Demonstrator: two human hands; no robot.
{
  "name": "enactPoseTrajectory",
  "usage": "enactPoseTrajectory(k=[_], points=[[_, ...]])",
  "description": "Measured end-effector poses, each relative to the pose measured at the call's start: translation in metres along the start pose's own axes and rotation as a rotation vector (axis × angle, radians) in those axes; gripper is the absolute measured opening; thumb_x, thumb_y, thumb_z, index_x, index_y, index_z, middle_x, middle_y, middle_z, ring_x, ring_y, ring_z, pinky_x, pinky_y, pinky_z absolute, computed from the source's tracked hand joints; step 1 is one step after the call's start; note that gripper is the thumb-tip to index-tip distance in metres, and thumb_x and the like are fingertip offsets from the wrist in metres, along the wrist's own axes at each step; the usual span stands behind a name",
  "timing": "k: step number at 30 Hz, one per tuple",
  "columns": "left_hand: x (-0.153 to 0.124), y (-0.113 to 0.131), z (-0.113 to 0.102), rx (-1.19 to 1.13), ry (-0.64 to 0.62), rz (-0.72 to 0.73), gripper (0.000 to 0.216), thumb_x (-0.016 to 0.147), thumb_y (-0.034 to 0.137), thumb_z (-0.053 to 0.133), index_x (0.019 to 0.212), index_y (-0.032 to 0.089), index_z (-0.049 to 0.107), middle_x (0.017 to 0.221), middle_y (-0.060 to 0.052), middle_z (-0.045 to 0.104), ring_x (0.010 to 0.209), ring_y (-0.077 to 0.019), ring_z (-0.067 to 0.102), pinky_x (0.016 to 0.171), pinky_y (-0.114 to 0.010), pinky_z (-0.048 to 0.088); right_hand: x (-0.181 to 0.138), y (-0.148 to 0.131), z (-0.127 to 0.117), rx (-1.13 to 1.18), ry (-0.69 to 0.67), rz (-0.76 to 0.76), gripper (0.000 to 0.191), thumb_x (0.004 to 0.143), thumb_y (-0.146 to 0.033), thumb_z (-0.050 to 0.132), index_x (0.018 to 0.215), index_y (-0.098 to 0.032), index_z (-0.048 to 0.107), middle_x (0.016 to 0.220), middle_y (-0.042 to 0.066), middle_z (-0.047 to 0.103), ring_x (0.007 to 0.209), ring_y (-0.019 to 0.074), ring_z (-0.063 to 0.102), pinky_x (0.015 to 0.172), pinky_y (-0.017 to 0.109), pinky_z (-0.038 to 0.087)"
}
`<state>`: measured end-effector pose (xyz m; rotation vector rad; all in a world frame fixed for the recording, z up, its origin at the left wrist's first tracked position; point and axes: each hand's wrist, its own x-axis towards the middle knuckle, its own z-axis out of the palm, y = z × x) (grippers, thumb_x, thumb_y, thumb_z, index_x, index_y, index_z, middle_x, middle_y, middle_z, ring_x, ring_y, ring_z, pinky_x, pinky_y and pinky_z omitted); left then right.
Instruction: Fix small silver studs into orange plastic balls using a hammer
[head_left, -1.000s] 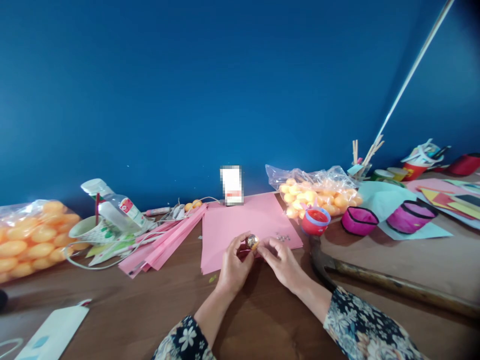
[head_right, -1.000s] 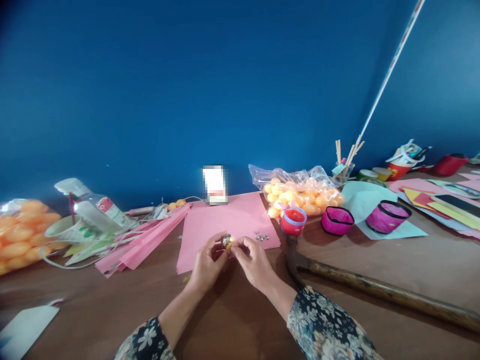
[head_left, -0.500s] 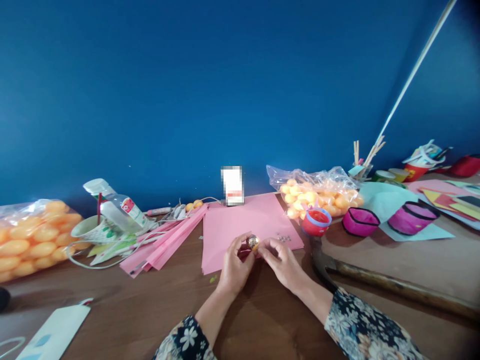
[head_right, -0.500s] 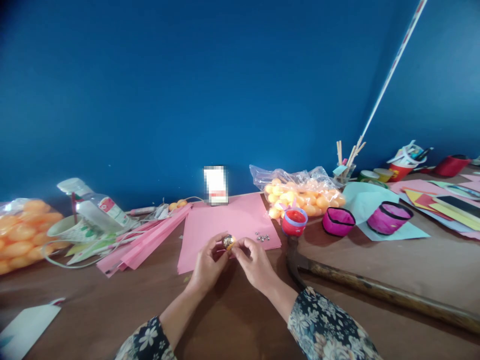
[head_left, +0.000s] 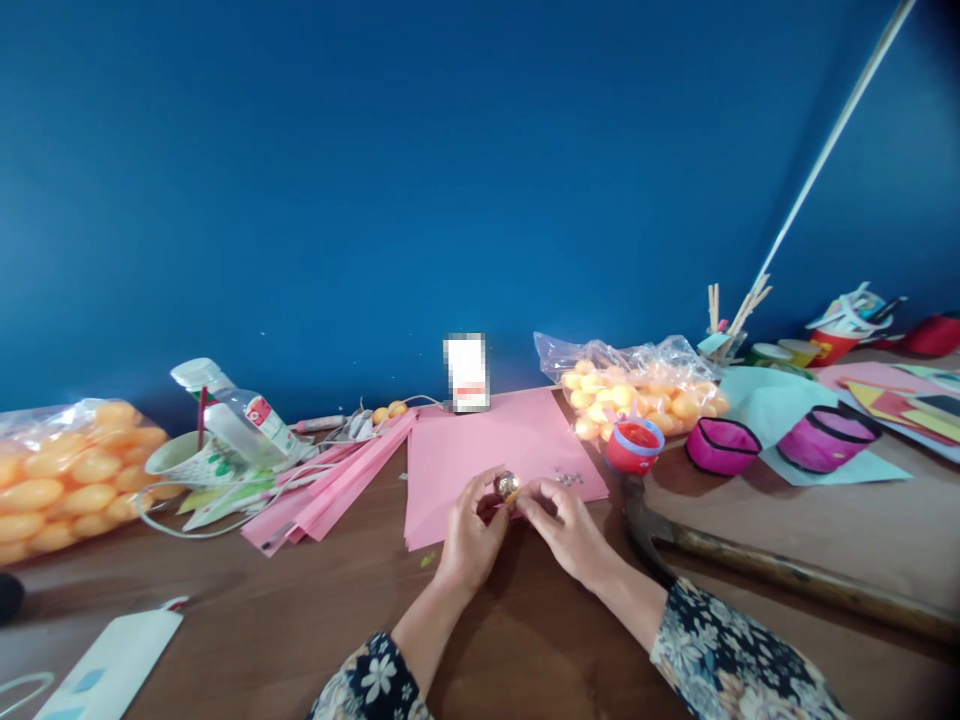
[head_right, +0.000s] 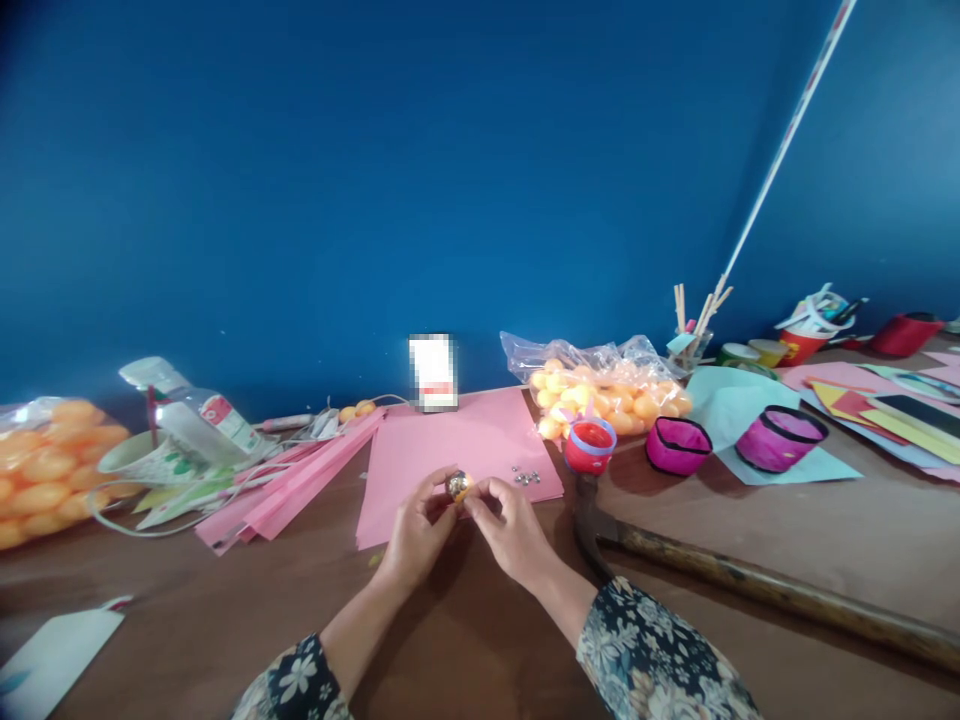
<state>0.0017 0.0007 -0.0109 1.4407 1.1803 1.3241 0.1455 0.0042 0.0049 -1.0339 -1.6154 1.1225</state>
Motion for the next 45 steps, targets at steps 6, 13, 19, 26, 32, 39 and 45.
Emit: enactPoseTrajectory(k=[6,13,19,26,32,39,45], points=[[0.0004,-0.0012,0.0000,0.006,0.016,0.026,0.037,0.073,0.013,0.055,0.109,0.019,0.053,0.109,-0.007,0.059,0.094,-0.0184,0.060,0.082,-0.032,0.051,0.0008,0.0015,0.0015,0.020,0.003,-0.001,0.020,0.082,-0.034,0.048,0.076,-0.017,0.058,0.077,0.003,0.064,0.075,0.0163,0.059,0.071,0.027,0.046],[0.0008,-0.0045,-0.0002,0.020,0.036,0.032,0.040,0.071,0.012,0.057,0.110,0.019,0.054,0.110,-0.007,0.059,0.097,-0.0190,0.059,0.084,-0.033,0.050,0.0016,0.0036,0.0016,0.035,-0.002,-0.008,0.018,0.082,-0.032,0.048,0.076,-0.018,0.058,0.074,0.002,0.063,0.074,0.0158,0.059,0.072,0.027,0.046],[0.0009,-0.0048,0.0004,-0.017,0.032,0.017,0.039,0.071,0.015,0.058,0.111,0.018,0.055,0.108,-0.008,0.061,0.096,-0.0193,0.060,0.083,-0.034,0.051,0.0017,0.0050,0.0011,-0.005,0.007,-0.012,0.020,0.082,-0.033,0.048,0.077,-0.018,0.058,0.074,0.002,0.064,0.074,0.0169,0.058,0.070,0.028,0.045],[0.0009,-0.0056,0.0000,-0.004,0.038,0.015,0.040,0.071,0.015,0.058,0.110,0.019,0.055,0.109,-0.008,0.061,0.097,-0.0201,0.060,0.083,-0.034,0.051,0.0019,0.0061,0.0010,-0.012,0.010,-0.017,0.018,0.083,-0.032,0.047,0.077,-0.018,0.058,0.074,0.002,0.063,0.073,0.0166,0.058,0.069,0.027,0.045],[0.0006,-0.0053,0.0004,-0.007,0.025,0.015,0.040,0.072,0.012,0.055,0.111,0.018,0.053,0.109,-0.009,0.060,0.097,-0.0197,0.060,0.082,-0.034,0.051,0.0019,0.0074,0.0014,0.004,0.004,-0.016,0.016,0.082,-0.029,0.048,0.077,-0.018,0.059,0.075,0.002,0.064,0.074,0.0167,0.058,0.070,0.027,0.045],[-0.0002,-0.0046,0.0002,0.010,0.022,0.022,0.039,0.072,0.010,0.053,0.111,0.018,0.052,0.109,-0.009,0.060,0.098,-0.0200,0.059,0.084,-0.034,0.050,0.0016,0.0040,0.0004,0.021,-0.019,0.008,0.017,0.083,-0.029,0.048,0.077,-0.017,0.058,0.074,0.001,0.063,0.074,0.0155,0.059,0.070,0.025,0.044],[-0.0003,-0.0020,0.0000,-0.001,0.021,0.018,0.038,0.071,0.007,0.053,0.108,0.017,0.052,0.106,-0.008,0.060,0.095,-0.0191,0.060,0.083,-0.033,0.050,0.0019,0.0012,-0.0005,0.015,-0.025,0.007,0.017,0.082,-0.028,0.049,0.075,-0.016,0.059,0.071,0.001,0.062,0.072,0.0147,0.058,0.067,0.024,0.044]])
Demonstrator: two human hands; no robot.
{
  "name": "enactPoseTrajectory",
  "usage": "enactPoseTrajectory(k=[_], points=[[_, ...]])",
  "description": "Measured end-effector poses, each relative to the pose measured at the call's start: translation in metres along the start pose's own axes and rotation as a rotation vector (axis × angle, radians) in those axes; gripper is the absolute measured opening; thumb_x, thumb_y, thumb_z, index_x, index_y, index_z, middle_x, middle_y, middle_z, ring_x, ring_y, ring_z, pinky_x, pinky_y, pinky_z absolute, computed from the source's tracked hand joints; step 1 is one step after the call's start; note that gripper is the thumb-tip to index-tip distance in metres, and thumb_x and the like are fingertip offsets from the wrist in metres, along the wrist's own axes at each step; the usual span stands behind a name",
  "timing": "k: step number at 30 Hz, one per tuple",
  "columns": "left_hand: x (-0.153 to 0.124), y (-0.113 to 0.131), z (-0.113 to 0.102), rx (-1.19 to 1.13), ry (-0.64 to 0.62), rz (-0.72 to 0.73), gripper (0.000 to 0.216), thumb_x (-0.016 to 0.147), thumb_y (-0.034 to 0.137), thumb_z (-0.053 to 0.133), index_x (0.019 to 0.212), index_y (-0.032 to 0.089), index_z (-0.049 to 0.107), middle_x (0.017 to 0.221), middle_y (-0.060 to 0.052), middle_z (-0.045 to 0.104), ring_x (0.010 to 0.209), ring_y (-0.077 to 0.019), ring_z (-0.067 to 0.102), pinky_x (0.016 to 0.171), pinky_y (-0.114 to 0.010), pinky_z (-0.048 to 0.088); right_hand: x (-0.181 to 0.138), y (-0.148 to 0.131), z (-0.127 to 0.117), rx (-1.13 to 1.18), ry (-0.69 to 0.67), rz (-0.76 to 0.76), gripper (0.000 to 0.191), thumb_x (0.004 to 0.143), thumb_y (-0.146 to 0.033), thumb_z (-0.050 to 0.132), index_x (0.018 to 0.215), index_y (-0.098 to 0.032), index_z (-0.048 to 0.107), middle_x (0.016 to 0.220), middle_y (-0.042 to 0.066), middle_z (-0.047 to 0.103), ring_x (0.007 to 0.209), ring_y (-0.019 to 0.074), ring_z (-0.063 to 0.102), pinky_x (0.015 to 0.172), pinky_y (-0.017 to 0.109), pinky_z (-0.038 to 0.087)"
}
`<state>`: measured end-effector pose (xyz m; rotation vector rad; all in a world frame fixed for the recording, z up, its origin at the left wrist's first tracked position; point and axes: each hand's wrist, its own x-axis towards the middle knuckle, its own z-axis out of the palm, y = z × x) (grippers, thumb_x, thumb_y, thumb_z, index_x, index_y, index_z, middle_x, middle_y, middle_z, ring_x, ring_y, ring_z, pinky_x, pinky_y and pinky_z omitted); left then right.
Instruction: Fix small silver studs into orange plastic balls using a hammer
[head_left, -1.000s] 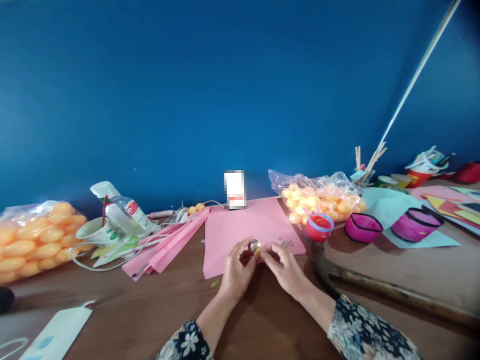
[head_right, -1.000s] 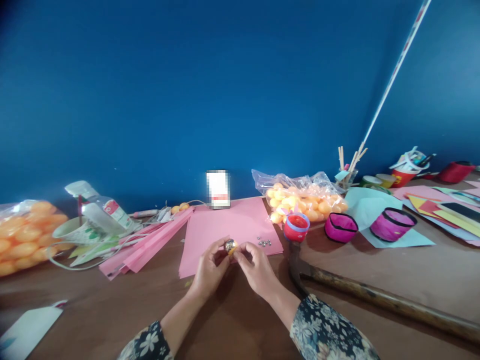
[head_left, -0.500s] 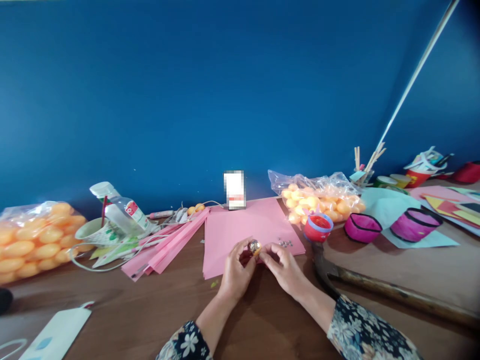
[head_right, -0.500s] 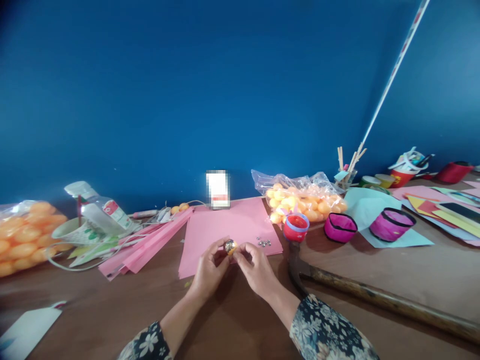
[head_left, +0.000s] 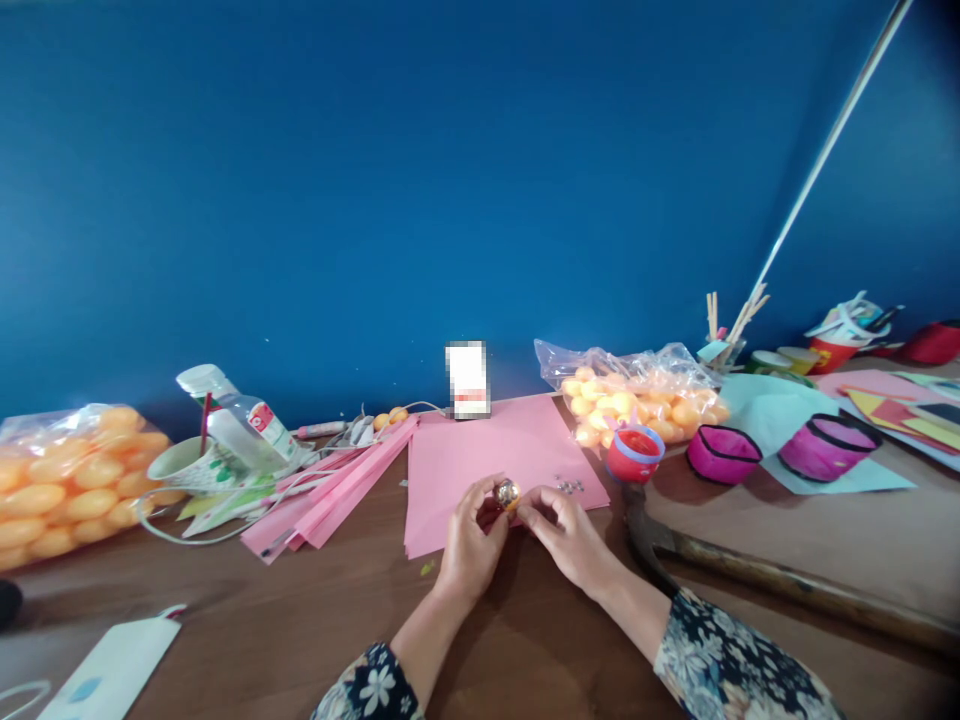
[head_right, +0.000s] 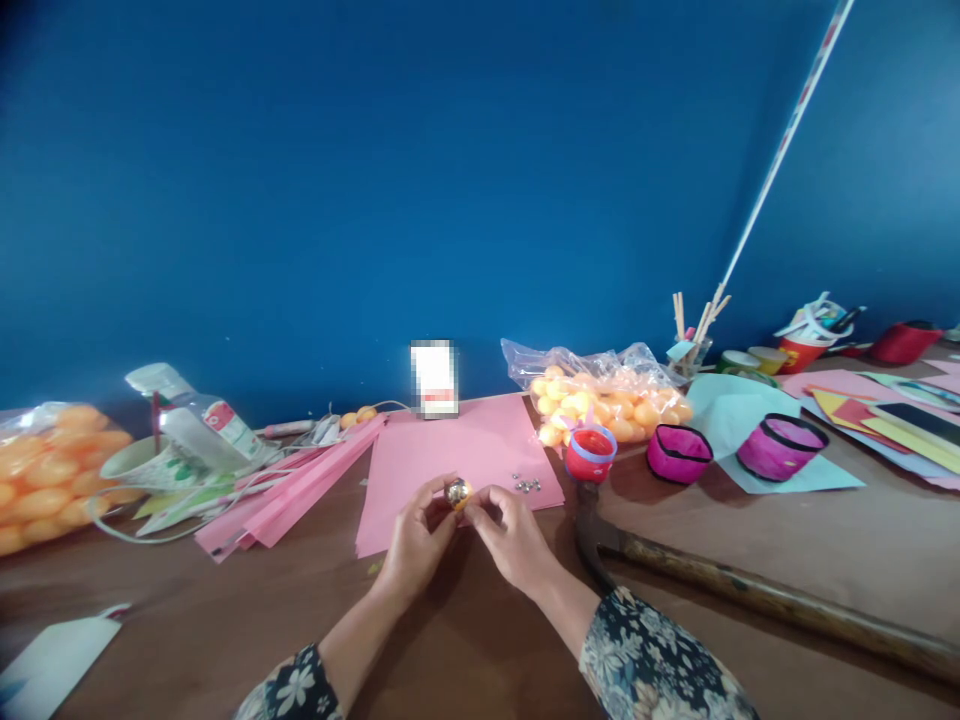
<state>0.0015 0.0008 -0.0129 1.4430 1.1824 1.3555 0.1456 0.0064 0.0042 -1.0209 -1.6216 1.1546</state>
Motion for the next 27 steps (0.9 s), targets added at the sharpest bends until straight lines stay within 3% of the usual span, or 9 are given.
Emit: enactPoseTrajectory(k=[27], points=[[0.0002,-0.0006,0.0023,0.044,0.034,0.006,0.036,0.070,0.007,0.053,0.105,0.018,0.054,0.104,-0.007,0.060,0.094,-0.0189,0.060,0.081,-0.033,0.051,0.0012,0.0069,0.0020,-0.006,0.048,0.011,0.016,0.080,-0.033,0.052,0.075,-0.018,0.057,0.069,-0.001,0.061,0.067,0.0142,0.058,0.063,0.024,0.045]])
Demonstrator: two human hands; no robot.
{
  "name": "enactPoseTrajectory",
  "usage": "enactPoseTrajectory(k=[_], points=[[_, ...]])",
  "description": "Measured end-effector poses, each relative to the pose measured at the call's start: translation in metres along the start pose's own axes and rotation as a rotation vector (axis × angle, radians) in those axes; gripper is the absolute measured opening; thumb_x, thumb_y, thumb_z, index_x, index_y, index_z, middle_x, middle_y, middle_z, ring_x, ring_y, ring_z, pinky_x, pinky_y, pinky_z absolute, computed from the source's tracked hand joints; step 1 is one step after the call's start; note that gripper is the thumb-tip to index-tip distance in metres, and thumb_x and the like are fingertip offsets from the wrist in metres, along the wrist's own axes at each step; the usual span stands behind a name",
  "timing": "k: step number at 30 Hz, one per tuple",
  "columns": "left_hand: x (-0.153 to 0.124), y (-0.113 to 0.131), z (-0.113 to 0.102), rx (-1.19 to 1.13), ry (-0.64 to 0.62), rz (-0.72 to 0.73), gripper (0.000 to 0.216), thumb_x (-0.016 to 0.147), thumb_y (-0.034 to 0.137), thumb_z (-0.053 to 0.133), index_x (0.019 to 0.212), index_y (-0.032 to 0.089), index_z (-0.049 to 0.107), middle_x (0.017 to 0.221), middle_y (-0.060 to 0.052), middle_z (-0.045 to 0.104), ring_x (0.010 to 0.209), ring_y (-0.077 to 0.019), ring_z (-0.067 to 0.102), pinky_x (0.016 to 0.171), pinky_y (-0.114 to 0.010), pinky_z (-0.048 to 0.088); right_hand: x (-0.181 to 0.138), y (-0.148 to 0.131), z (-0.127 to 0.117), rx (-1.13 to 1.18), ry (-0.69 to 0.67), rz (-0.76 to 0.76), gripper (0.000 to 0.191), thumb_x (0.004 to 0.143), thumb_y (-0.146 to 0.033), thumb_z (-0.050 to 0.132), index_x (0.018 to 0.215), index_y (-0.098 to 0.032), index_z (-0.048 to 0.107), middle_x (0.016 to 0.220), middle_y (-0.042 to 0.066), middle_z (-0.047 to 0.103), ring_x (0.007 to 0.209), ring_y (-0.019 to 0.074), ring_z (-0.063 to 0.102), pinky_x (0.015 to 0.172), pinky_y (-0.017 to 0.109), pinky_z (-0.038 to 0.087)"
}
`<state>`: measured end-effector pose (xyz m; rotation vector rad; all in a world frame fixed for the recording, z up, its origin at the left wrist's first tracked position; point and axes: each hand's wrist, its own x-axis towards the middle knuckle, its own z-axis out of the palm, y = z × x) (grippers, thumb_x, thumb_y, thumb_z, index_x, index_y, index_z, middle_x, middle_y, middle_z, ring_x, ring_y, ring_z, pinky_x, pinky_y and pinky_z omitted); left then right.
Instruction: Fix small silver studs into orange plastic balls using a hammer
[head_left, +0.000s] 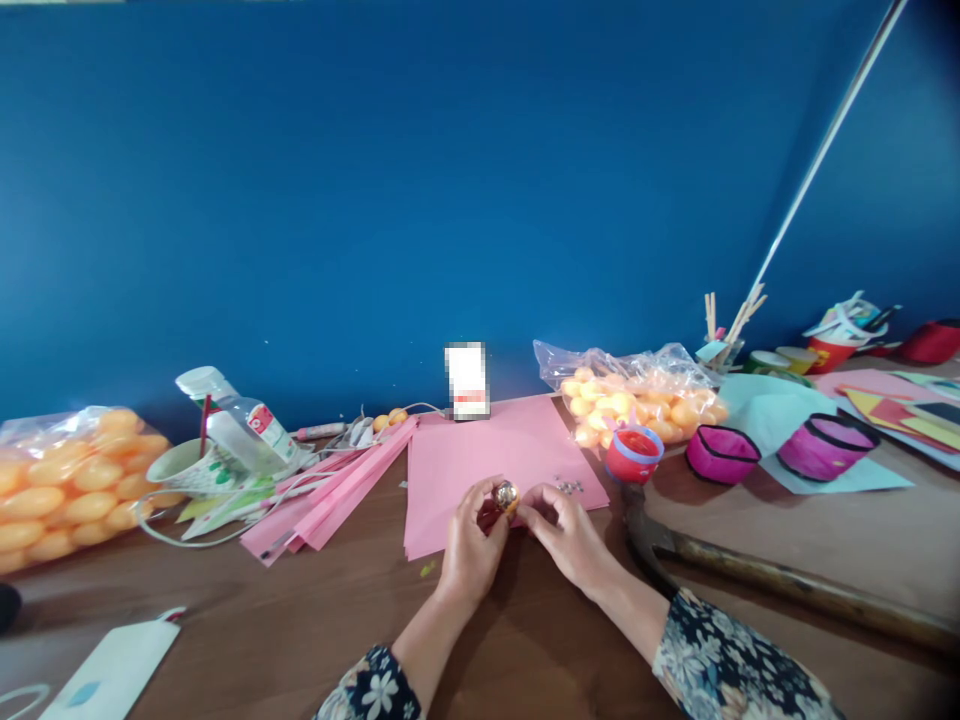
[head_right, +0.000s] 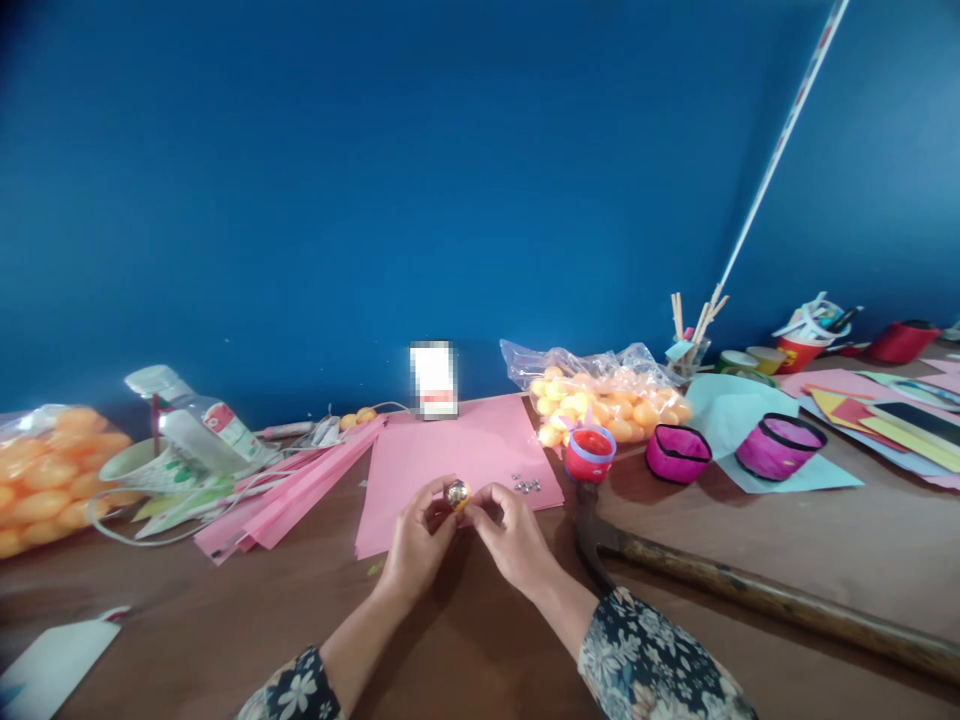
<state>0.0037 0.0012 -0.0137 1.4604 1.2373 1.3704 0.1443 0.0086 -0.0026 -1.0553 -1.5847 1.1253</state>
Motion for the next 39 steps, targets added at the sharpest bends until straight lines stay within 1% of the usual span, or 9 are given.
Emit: enactPoseTrajectory(k=[4,9,16,21,28,34,39], points=[[-0.0003,0.0010,0.0000,0.001,-0.002,0.000,0.035,0.071,0.008,0.053,0.104,0.018,0.054,0.104,-0.007,0.060,0.093,-0.0183,0.060,0.080,-0.032,0.051,0.0002,0.0012,-0.0001,0.002,0.044,-0.017,0.013,0.079,-0.030,0.055,0.077,-0.018,0.056,0.074,0.001,0.061,0.070,0.0144,0.059,0.066,0.024,0.046],[0.0002,-0.0002,-0.0004,-0.010,-0.002,0.006,0.037,0.069,0.006,0.053,0.104,0.018,0.055,0.102,-0.006,0.061,0.092,-0.0182,0.061,0.079,-0.031,0.051,0.0005,0.0007,-0.0004,0.079,-0.032,0.001,0.013,0.081,-0.030,0.052,0.079,-0.018,0.056,0.076,0.001,0.064,0.072,0.0151,0.061,0.068,0.026,0.047],[-0.0003,-0.0023,-0.0005,0.005,0.003,0.005,0.036,0.071,0.008,0.054,0.105,0.018,0.054,0.104,-0.007,0.061,0.095,-0.0193,0.060,0.081,-0.033,0.050,0.0004,0.0017,0.0001,0.156,-0.025,0.022,0.012,0.078,-0.030,0.057,0.083,-0.019,0.055,0.083,0.002,0.065,0.075,0.0160,0.063,0.067,0.026,0.049],[-0.0005,-0.0020,-0.0010,-0.005,-0.002,0.002,0.036,0.071,0.008,0.054,0.106,0.017,0.054,0.104,-0.008,0.061,0.095,-0.0196,0.060,0.082,-0.034,0.050,0.0008,0.0016,0.0001,0.128,-0.016,0.008,0.014,0.077,-0.032,0.056,0.079,-0.018,0.057,0.081,0.003,0.065,0.072,0.0159,0.063,0.066,0.027,0.049],[-0.0005,-0.0040,-0.0011,0.007,0.001,0.007,0.037,0.071,0.008,0.054,0.106,0.018,0.054,0.105,-0.008,0.061,0.096,-0.0196,0.059,0.082,-0.034,0.050,0.0000,0.0010,-0.0002,0.103,0.003,0.038,0.021,0.076,-0.038,0.056,0.079,-0.018,0.058,0.079,0.003,0.065,0.073,0.0172,0.063,0.067,0.028,0.050],[-0.0010,-0.0026,-0.0010,0.020,0.004,0.006,0.035,0.072,0.010,0.055,0.106,0.018,0.054,0.108,-0.009,0.060,0.097,-0.0197,0.059,0.083,-0.034,0.050,0.0001,-0.0002,-0.0007,0.144,-0.006,0.043,0.018,0.076,-0.036,0.057,0.079,-0.018,0.058,0.078,0.002,0.065,0.068,0.0150,0.061,0.064,0.026,0.049],[-0.0007,-0.0018,-0.0008,0.010,0.001,0.002,0.034,0.071,0.010,0.056,0.105,0.017,0.055,0.106,-0.009,0.061,0.095,-0.0198,0.060,0.082,-0.034,0.050,0.0002,0.0012,-0.0008,0.126,-0.002,0.047,0.021,0.076,-0.038,0.056,0.079,-0.017,0.059,0.076,0.003,0.065,0.066,0.0150,0.061,0.063,0.027,0.049]])
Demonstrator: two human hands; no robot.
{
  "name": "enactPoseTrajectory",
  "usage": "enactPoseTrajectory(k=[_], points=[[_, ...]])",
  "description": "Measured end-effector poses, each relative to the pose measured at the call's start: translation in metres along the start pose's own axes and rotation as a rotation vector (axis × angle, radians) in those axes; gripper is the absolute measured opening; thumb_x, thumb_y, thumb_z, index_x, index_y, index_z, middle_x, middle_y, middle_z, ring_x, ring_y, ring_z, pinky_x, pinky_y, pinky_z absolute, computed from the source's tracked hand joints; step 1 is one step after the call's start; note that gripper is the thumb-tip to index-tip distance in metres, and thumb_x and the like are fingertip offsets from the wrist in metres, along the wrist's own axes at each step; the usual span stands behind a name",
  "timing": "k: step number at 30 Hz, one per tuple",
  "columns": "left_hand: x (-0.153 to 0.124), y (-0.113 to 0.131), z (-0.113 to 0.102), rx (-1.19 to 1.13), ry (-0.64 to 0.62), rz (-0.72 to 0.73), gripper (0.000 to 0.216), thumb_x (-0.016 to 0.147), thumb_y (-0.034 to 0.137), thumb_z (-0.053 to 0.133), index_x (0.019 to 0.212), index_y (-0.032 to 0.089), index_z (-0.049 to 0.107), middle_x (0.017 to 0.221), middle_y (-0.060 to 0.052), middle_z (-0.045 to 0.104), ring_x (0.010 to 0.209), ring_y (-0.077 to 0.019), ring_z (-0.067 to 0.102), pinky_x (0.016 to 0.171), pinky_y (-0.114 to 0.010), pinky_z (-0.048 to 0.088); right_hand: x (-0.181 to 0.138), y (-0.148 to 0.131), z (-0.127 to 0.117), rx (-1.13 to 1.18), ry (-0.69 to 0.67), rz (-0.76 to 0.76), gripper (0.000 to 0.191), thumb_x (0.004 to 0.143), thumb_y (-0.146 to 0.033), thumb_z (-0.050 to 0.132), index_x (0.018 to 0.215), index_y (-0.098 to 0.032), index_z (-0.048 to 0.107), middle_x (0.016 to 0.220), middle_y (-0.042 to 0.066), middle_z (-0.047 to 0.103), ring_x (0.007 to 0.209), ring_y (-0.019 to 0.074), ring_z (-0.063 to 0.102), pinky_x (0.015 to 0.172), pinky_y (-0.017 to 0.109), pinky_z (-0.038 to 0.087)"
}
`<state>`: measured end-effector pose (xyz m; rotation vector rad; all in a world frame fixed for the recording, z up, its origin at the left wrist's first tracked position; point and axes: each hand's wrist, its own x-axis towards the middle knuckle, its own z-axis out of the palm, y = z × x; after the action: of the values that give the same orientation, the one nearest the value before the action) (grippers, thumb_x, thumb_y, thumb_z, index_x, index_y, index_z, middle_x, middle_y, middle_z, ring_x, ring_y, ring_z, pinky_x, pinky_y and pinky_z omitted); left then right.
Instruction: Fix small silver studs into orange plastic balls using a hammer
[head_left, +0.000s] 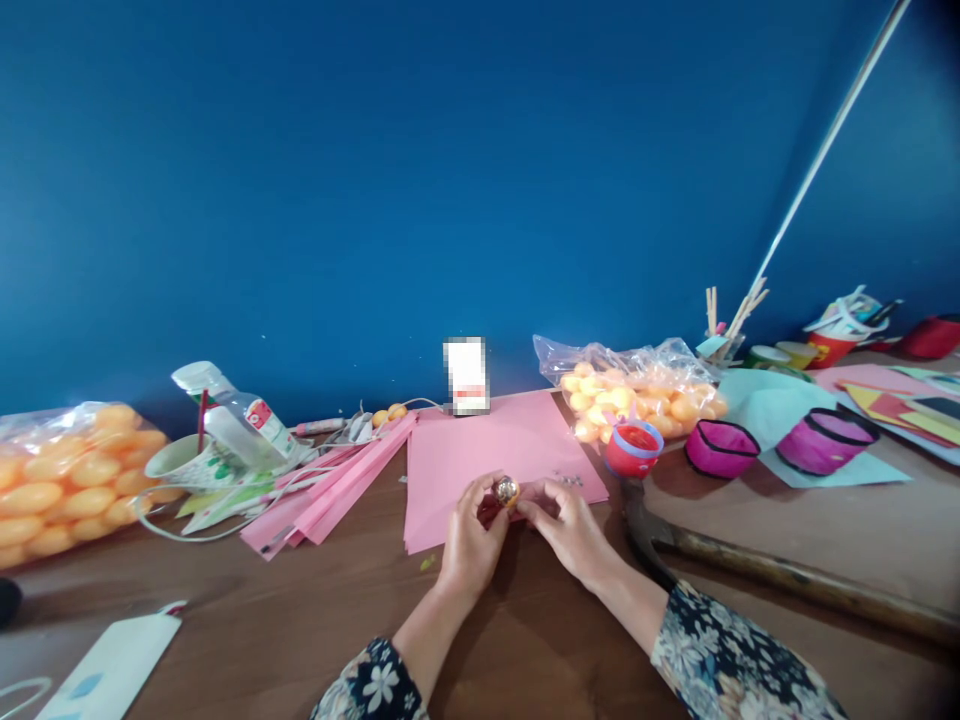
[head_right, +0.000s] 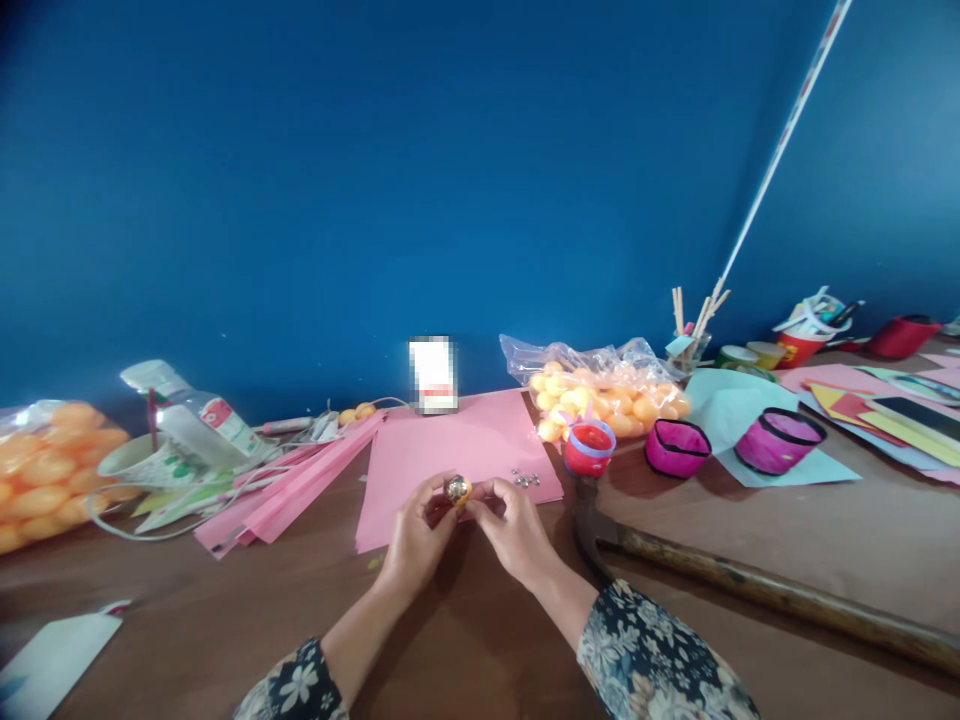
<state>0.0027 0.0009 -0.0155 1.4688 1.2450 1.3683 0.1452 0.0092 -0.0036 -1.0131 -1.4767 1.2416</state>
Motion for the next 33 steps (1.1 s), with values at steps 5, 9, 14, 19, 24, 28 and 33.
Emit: enactPoseTrajectory(k=[5,9,14,19,24,28,33], points=[[-0.0006,0.0008,0.0000,-0.022,-0.007,0.001,0.035,0.071,0.010,0.055,0.105,0.017,0.055,0.105,-0.009,0.061,0.095,-0.0196,0.060,0.082,-0.034,0.050,0.0007,0.0028,0.0005,-0.033,0.027,0.006,0.024,0.074,-0.040,0.058,0.078,-0.016,0.061,0.076,0.004,0.066,0.070,0.0169,0.062,0.064,0.027,0.049],[-0.0008,0.0024,0.0001,-0.035,-0.009,-0.008,0.034,0.071,0.009,0.055,0.104,0.017,0.055,0.103,-0.008,0.061,0.093,-0.0185,0.060,0.081,-0.032,0.051,0.0008,0.0041,0.0007,-0.025,0.024,0.001,0.022,0.075,-0.038,0.058,0.080,-0.016,0.062,0.074,0.003,0.066,0.069,0.0164,0.061,0.064,0.027,0.049],[-0.0006,0.0007,0.0002,-0.048,-0.005,-0.018,0.036,0.070,0.009,0.056,0.105,0.018,0.056,0.105,-0.007,0.061,0.096,-0.0189,0.059,0.082,-0.032,0.050,0.0010,0.0055,0.0001,-0.039,0.044,-0.008,0.022,0.074,-0.038,0.059,0.077,-0.016,0.063,0.070,0.003,0.065,0.067,0.0166,0.061,0.063,0.027,0.049],[-0.0011,-0.0003,0.0001,-0.023,0.000,-0.007,0.035,0.070,0.008,0.055,0.104,0.018,0.057,0.106,-0.008,0.061,0.099,-0.0199,0.058,0.087,-0.034,0.047,0.0010,0.0044,-0.0002,-0.043,0.041,-0.001,0.022,0.074,-0.037,0.059,0.076,-0.016,0.063,0.071,0.003,0.066,0.069,0.0173,0.062,0.064,0.028,0.049],[-0.0011,0.0008,0.0000,-0.001,-0.003,0.022,0.036,0.070,0.006,0.054,0.104,0.018,0.057,0.105,-0.008,0.061,0.099,-0.0200,0.058,0.087,-0.035,0.047,0.0014,-0.0008,0.0011,-0.067,0.052,0.002,0.023,0.073,-0.038,0.059,0.072,-0.016,0.063,0.069,0.003,0.067,0.067,0.0173,0.062,0.064,0.028,0.048],[-0.0005,-0.0008,0.0003,-0.015,-0.002,0.008,0.038,0.070,0.006,0.053,0.105,0.018,0.057,0.106,-0.007,0.061,0.099,-0.0198,0.058,0.088,-0.035,0.047,0.0014,-0.0010,0.0017,-0.070,0.061,0.003,0.024,0.073,-0.040,0.059,0.072,-0.016,0.064,0.069,0.003,0.067,0.067,0.0176,0.062,0.063,0.028,0.048],[-0.0004,-0.0013,0.0006,-0.001,0.001,0.010,0.036,0.069,0.007,0.055,0.104,0.018,0.059,0.106,-0.007,0.061,0.100,-0.0205,0.057,0.089,-0.035,0.046,0.0011,-0.0006,0.0019,-0.050,0.053,0.011,0.024,0.073,-0.040,0.059,0.072,-0.016,0.063,0.070,0.003,0.067,0.066,0.0171,0.062,0.064,0.028,0.048]])
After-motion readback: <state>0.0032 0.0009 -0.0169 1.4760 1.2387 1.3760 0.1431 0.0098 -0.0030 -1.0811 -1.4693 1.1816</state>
